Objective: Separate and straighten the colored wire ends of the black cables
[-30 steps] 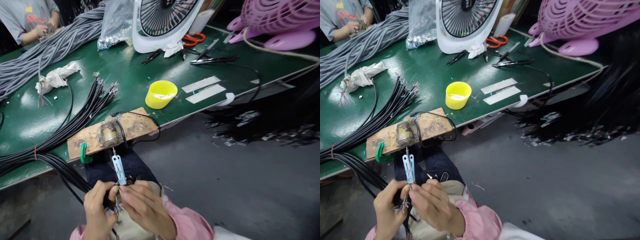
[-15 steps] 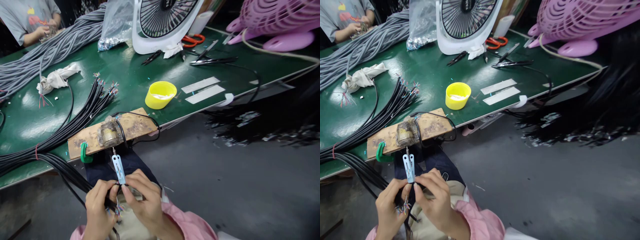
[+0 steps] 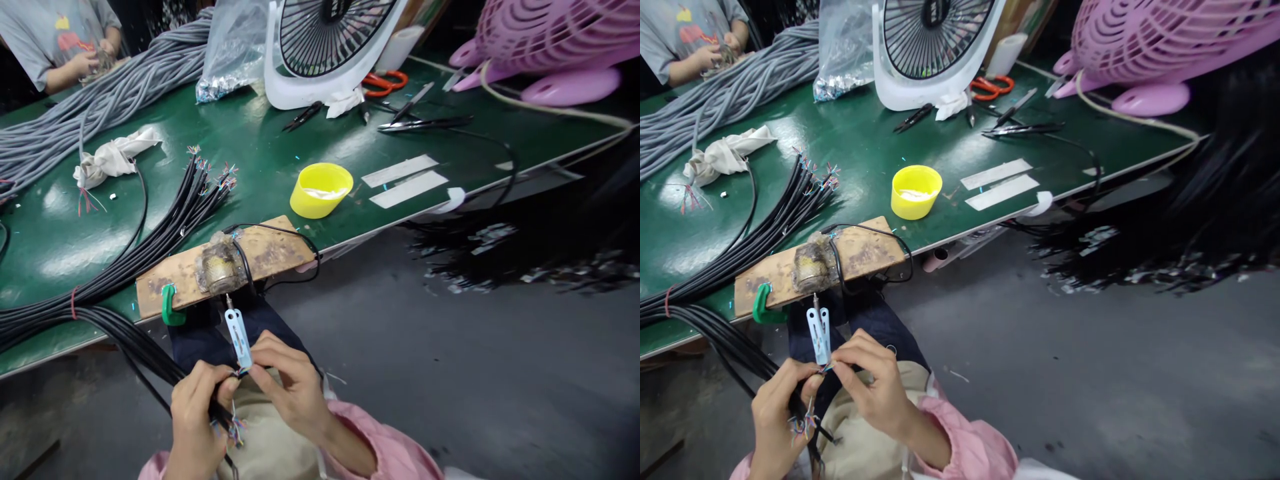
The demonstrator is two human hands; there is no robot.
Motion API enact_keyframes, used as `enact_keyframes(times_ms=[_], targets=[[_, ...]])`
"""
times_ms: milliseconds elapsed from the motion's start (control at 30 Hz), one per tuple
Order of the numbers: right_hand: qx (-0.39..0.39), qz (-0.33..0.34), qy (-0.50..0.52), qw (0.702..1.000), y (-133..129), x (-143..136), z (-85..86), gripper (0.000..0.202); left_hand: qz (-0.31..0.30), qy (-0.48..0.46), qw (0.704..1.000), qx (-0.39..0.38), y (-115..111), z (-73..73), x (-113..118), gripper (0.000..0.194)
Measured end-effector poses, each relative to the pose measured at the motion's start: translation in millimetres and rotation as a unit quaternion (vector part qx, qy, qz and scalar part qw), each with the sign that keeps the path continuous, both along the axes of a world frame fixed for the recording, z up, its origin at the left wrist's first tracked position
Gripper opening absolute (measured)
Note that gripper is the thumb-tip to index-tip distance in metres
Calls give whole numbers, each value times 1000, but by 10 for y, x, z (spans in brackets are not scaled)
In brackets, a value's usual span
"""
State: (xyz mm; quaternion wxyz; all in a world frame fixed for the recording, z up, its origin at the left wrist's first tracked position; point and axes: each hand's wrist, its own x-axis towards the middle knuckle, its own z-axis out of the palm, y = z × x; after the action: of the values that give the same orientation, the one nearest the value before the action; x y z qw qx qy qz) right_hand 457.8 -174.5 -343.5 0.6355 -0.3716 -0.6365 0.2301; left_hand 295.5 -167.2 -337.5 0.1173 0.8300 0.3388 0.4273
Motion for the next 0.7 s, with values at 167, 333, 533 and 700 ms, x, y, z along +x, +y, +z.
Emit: enact_keyframes(times_ms=[167, 333, 533, 700], targets=[[23, 3, -32, 999, -2, 57, -19, 12, 9, 0, 1000, 10, 5, -9, 22, 7], [38, -2, -55, 998, 0, 73, -27, 13, 21, -8, 999, 23, 17, 4, 57, 8], [15, 18, -38, 999, -4, 65, -63, 14, 4, -12, 1000, 14, 23, -33, 49, 6], [-19, 26, -27, 999, -28, 57, -76, 14, 22, -29, 999, 39, 27, 2, 113, 10]])
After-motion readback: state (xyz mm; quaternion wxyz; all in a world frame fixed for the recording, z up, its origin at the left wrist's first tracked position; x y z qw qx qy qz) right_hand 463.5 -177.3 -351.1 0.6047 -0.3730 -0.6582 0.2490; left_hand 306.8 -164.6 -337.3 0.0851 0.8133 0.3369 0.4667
